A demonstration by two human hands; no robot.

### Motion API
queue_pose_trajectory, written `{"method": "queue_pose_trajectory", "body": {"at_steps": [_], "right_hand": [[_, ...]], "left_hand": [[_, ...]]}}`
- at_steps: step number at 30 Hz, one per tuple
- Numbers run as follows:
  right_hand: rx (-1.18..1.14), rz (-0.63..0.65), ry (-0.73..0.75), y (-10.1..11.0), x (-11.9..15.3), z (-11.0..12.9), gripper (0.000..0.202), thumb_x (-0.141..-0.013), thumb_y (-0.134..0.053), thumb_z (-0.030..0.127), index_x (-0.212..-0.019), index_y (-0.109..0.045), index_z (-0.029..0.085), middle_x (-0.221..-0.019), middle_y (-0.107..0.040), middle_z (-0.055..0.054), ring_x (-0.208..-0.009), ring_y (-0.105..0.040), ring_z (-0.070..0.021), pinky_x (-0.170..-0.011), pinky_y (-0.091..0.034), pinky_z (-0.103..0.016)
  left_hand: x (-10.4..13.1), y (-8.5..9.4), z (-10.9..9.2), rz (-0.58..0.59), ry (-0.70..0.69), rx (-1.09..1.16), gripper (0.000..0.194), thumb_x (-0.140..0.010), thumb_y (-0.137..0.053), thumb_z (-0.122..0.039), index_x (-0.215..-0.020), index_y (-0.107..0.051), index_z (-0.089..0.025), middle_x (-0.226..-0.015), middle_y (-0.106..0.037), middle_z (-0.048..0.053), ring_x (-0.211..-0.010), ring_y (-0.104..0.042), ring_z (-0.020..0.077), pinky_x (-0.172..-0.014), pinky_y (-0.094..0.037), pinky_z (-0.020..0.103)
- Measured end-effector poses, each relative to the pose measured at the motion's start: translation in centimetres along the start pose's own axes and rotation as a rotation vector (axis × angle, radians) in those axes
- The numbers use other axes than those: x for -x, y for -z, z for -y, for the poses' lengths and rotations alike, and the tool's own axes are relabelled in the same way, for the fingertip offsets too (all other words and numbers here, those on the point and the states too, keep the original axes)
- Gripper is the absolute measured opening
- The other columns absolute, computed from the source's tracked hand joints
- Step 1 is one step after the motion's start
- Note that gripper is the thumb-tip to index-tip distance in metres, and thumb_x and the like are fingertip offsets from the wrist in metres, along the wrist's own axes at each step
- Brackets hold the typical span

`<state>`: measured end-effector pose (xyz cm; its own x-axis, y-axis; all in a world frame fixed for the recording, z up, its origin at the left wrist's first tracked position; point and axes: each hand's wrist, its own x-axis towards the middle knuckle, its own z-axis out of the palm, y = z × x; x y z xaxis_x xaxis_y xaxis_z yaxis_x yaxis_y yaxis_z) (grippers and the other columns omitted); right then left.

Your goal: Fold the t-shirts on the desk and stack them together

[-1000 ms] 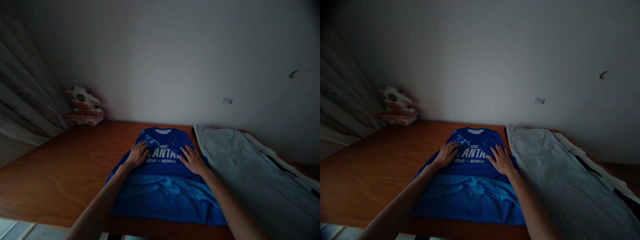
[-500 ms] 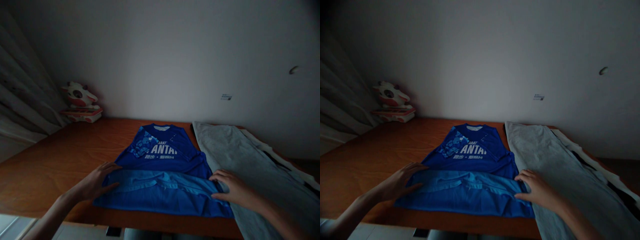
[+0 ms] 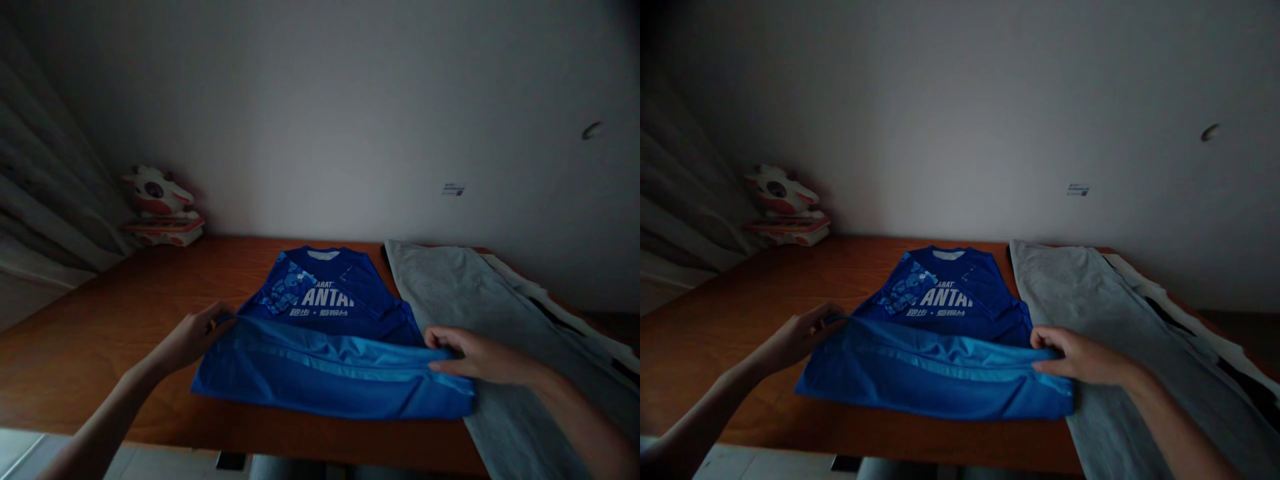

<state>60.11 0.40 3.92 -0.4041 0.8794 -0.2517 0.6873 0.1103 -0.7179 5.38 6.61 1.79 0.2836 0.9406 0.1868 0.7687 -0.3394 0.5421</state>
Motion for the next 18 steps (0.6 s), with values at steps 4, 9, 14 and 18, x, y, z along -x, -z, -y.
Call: {"method": "queue_pose_trajectory", "body": {"at_steps": [4, 9, 14, 18], "right_hand": [[0.016, -0.664, 0.114, 1.3, -2.4, 0.7, 0.025, -0.083, -0.064, 0.048, -0.084, -0.052, 0.026, -0.093, -0.070, -0.004, -0.091, -0.067, -0.0239, -0.083, -0.051, -0.035], [0.100, -0.920, 0.320, -0.6, -4.3, 0.0, 0.020, -0.087, -0.058, 0.033, -0.081, -0.039, 0.029, -0.120, -0.072, -0.009, -0.112, -0.068, -0.0245, -0.097, -0.050, -0.040], [0.242, -0.565, 0.213, -4.1, -5.6, -3.1, 0.008, -0.084, -0.052, 0.023, -0.087, -0.046, 0.028, -0.121, -0.073, -0.011, -0.113, -0.070, -0.0255, -0.096, -0.054, -0.042], [0.348, -0.472, 0.135, -5.6, -6.3, -4.7, 0.034, -0.086, -0.049, 0.019, -0.119, -0.060, 0.024, -0.122, -0.073, -0.012, -0.113, -0.070, -0.0262, -0.098, -0.055, -0.045]], "left_hand": [[-2.9, 0.8, -1.4, -0.432, 0.044, 0.145, 0.037, -0.086, -0.061, -0.058, -0.097, -0.062, -0.022, -0.086, -0.073, 0.003, -0.071, -0.070, 0.0180, -0.066, -0.059, 0.029], [-4.3, -0.3, -1.0, -0.662, -0.026, 0.247, 0.035, -0.089, -0.061, -0.052, -0.108, -0.055, -0.022, -0.122, -0.072, 0.012, -0.108, -0.071, 0.0224, -0.091, -0.060, 0.038], [-3.1, -3.6, 2.3, -0.126, -0.045, 0.040, 0.034, -0.092, -0.049, -0.054, -0.103, -0.058, -0.023, -0.115, -0.075, 0.012, -0.104, -0.073, 0.0248, -0.091, -0.059, 0.038], [-2.1, -4.8, 2.9, 0.031, -0.100, -0.112, 0.029, -0.096, -0.043, -0.046, -0.105, -0.061, -0.025, -0.118, -0.075, 0.010, -0.108, -0.072, 0.0260, -0.100, -0.054, 0.041]]}}
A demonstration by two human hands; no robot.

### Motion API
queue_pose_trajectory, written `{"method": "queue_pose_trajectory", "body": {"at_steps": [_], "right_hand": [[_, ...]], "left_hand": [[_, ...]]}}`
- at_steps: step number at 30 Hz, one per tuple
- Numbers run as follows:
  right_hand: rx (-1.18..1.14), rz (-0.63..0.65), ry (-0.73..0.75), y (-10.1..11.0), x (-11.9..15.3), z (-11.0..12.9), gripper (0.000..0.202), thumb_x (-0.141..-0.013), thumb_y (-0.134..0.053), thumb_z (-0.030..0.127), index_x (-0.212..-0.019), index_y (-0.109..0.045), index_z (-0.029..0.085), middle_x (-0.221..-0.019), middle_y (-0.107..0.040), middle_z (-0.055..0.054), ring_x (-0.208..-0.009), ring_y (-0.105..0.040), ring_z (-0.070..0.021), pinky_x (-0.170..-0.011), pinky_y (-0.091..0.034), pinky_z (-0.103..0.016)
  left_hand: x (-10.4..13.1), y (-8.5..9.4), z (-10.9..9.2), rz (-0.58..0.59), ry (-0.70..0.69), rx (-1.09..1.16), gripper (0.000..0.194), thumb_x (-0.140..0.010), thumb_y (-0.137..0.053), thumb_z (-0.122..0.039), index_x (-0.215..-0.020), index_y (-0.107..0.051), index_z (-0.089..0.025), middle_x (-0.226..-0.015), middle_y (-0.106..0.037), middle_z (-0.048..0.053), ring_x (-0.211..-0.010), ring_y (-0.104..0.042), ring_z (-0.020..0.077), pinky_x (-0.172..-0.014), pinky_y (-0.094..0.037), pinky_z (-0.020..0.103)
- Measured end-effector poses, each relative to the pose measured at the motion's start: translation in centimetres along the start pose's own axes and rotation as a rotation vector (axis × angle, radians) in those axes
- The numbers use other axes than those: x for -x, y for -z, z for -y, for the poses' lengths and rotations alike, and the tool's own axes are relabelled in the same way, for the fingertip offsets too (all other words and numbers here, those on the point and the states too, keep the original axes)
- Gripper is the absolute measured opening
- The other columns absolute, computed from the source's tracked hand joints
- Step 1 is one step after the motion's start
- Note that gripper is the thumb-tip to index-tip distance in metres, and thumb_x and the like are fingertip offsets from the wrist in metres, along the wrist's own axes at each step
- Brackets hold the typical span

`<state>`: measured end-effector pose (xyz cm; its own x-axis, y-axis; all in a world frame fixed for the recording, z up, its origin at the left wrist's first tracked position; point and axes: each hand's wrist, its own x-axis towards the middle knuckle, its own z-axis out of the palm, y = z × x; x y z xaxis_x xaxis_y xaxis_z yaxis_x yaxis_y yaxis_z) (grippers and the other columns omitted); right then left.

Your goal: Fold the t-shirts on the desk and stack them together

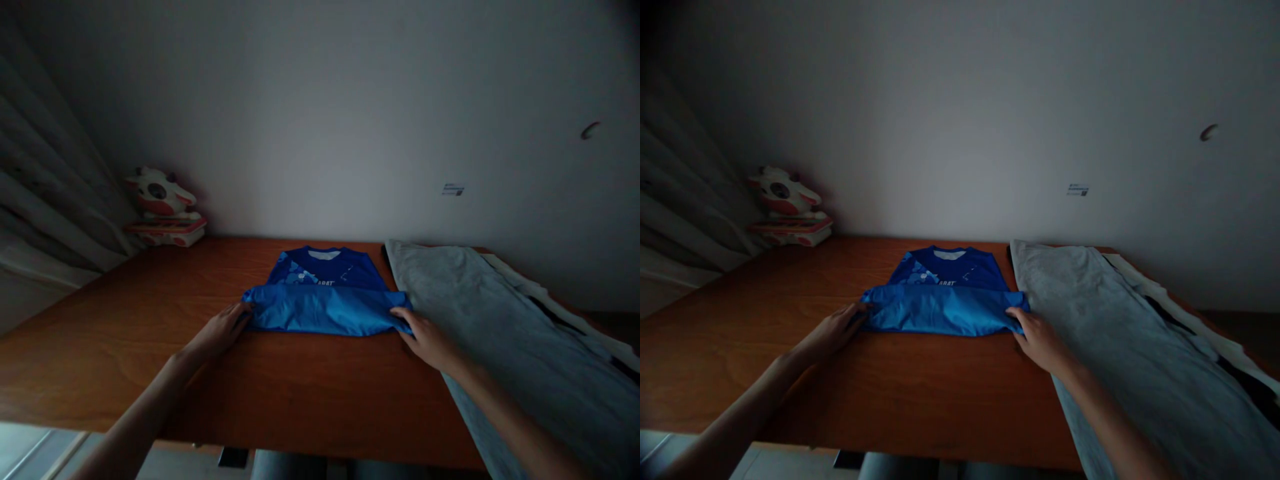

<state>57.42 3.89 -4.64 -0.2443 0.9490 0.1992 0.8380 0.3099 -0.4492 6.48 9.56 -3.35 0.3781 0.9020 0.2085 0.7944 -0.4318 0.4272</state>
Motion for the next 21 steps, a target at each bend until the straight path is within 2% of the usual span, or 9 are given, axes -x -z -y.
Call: {"method": "queue_pose_trajectory", "body": {"at_steps": [2, 7, 11, 15, 18, 21], "right_hand": [[0.039, 0.008, 0.021, 0.0, 0.1, 0.1, 0.042, -0.085, -0.049, 0.016, -0.124, -0.063, 0.024, -0.128, -0.071, -0.011, -0.116, -0.069, -0.0264, -0.102, -0.053, -0.046], [0.058, 0.099, 0.015, 1.2, 1.7, 1.7, 0.041, -0.083, -0.052, 0.017, -0.117, -0.072, 0.025, -0.121, -0.074, -0.010, -0.109, -0.072, -0.0276, -0.100, -0.055, -0.046], [-0.001, 0.196, -0.051, 2.5, 5.2, 3.0, 0.038, -0.082, -0.056, 0.022, -0.114, -0.075, 0.028, -0.115, -0.077, -0.008, -0.106, -0.073, -0.0278, -0.098, -0.056, -0.043], [-0.088, 0.335, -0.209, 4.3, 9.1, 2.9, 0.037, -0.078, -0.065, 0.036, -0.113, -0.077, 0.031, -0.112, -0.078, -0.008, -0.106, -0.073, -0.0315, -0.097, -0.057, -0.043], [-0.177, 0.395, -0.299, 5.9, 10.2, 2.0, 0.040, -0.076, -0.069, 0.052, -0.109, -0.077, 0.031, -0.111, -0.078, -0.008, -0.108, -0.071, -0.0335, -0.098, -0.057, -0.044], [-0.273, 0.422, -0.328, 7.3, 8.5, 1.4, 0.051, -0.074, -0.070, 0.067, -0.106, -0.078, 0.028, -0.110, -0.078, -0.009, -0.107, -0.071, -0.0339, -0.096, -0.057, -0.042]], "left_hand": [[0.4, 0.2, -0.3, 0.005, -0.017, -0.038, 0.030, -0.097, -0.042, -0.045, -0.107, -0.063, -0.026, -0.116, -0.075, 0.008, -0.107, -0.073, 0.0255, -0.100, -0.054, 0.039], [2.7, 1.5, -0.8, 0.025, -0.027, -0.057, 0.034, -0.099, -0.043, -0.048, -0.110, -0.067, -0.026, -0.112, -0.077, 0.006, -0.099, -0.075, 0.0238, -0.093, -0.058, 0.032], [6.8, 2.5, -1.2, 0.062, -0.016, -0.063, 0.032, -0.097, -0.051, -0.047, -0.112, -0.071, -0.029, -0.110, -0.078, 0.003, -0.094, -0.075, 0.0243, -0.087, -0.059, 0.031], [10.2, 4.3, -2.2, 0.184, 0.020, 0.020, 0.025, -0.092, -0.058, -0.046, -0.108, -0.074, -0.037, -0.100, -0.078, -0.001, -0.085, -0.073, 0.0248, -0.079, -0.061, 0.033], [10.5, 5.9, -2.8, 0.210, 0.021, 0.100, 0.021, -0.090, -0.060, -0.048, -0.103, -0.074, -0.038, -0.100, -0.076, 0.000, -0.087, -0.071, 0.0247, -0.081, -0.060, 0.034], [8.5, 7.2, -2.7, 0.153, 0.089, 0.139, 0.026, -0.091, -0.058, -0.052, -0.093, -0.075, -0.033, -0.091, -0.075, 0.002, -0.077, -0.068, 0.0219, -0.070, -0.058, 0.032]]}}
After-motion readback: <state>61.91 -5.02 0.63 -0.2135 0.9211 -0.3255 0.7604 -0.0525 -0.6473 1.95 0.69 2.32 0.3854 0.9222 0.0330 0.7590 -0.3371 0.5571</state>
